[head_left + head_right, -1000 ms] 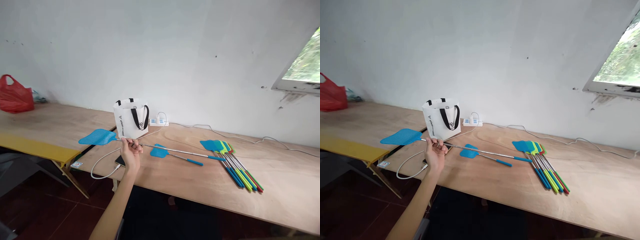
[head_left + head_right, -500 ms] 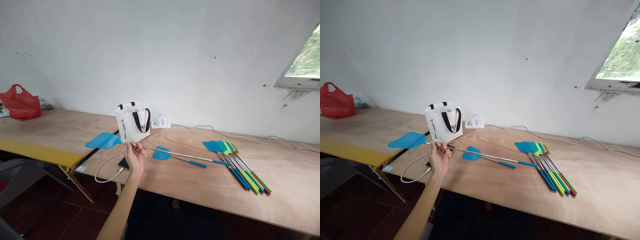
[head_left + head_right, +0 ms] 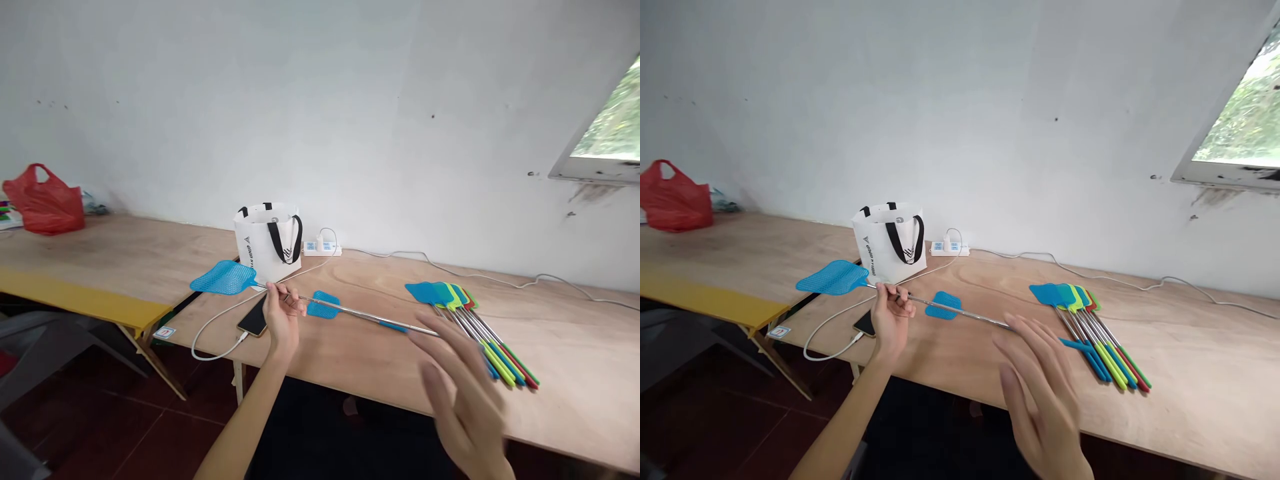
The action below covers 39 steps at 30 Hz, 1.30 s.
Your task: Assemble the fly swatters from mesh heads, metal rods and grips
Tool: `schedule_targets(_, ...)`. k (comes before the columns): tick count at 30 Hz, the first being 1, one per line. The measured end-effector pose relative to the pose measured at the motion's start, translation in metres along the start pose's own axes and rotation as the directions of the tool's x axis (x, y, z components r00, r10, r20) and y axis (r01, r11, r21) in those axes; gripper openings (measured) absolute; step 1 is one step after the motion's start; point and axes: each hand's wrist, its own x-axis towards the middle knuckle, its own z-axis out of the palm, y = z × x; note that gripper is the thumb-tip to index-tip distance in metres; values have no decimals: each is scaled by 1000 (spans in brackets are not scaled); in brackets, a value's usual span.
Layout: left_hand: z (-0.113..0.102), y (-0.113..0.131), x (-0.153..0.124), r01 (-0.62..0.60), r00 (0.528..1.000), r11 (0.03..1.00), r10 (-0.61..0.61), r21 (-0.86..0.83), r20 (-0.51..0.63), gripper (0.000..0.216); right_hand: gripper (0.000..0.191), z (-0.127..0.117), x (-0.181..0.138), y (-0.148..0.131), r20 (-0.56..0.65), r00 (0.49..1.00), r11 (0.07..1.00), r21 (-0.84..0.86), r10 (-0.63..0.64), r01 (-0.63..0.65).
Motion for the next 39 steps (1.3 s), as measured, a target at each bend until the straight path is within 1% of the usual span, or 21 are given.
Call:
schedule_targets(3,6,-8,-12,39,999,999,-39,4,20,48,41,37,30,14,8,1000,1000,16,24,-24)
schedule_targets(5,11,-13,-21,73,997,997,-73,11,36,48,41,55,34,24,48,999,1000,11,20,-20)
schedule_targets(7,15,-19,-29,105,993,994,-106,23,55,49,36,65,30,31,88,995,999,5,43,-43)
schedule_targets(9,18,-23,-35,134,988,990,-137,41,76,50,33,69,25,37,104,992,997,-3,73,-74)
schedule_targets(11,21,-25,-39,153,982,985,-161,74,101,49,32,67,22,42,72,995,997,-11,73,-73)
schedule_targets(14,24,-27,-45,132,980,980,-152,149,130,47,32,64,23,45,8,1000,1000,11,5,-5)
schedule_targets(16,25,-33,-52,134,972,968,-170,213,160,49,29,63,25,39,-35,999,999,14,-30,31)
schedule_targets(18,26,-43,-62,197,942,940,-260,277,211,53,28,66,27,29,-74,996,999,-18,-40,39)
schedule_targets(20,27,-54,-71,280,894,904,-368,323,256,60,29,70,27,18,-96,995,997,-68,-30,23)
schedule_targets(21,27,-58,-74,304,872,888,-405,346,273,63,30,72,28,15,-100,995,996,-87,-20,11)
schedule_targets(22,27,-60,-76,313,861,878,-424,363,281,64,31,73,28,14,-97,995,995,-98,-8,-2)
schedule_targets(23,27,-60,-74,312,860,875,-425,369,281,63,32,73,28,15,-87,996,995,-102,8,-17)
schedule_targets(24,26,-59,-71,304,870,881,-411,363,271,61,33,72,27,19,-65,998,994,-100,26,-33)
schedule_targets(27,21,-45,-50,249,933,931,-304,267,191,49,39,59,25,43,15,995,989,-116,96,-94)
schedule_targets(29,16,-33,-33,206,961,956,-237,209,140,45,44,47,23,61,51,991,985,-132,123,-116)
schedule_targets(31,13,-25,-21,185,970,964,-211,193,119,45,46,39,22,73,65,992,987,-122,111,-102)
schedule_targets(33,12,-25,-21,174,970,958,-206,230,127,48,45,40,21,76,66,995,993,-103,69,-62)
schedule_targets(35,14,-36,-34,184,953,929,-249,321,175,54,42,50,22,69,64,998,995,-102,18,-11)
schedule_targets(36,15,-45,-45,200,932,904,-295,378,212,58,40,57,22,62,58,998,994,-110,-6,12)
schedule_targets(37,17,-54,-56,235,897,874,-363,426,251,61,38,64,23,55,54,998,992,-123,-25,32)
schedule_targets(39,19,-72,-79,280,827,840,-457,466,327,66,35,77,25,40,47,998,988,-145,-51,57)
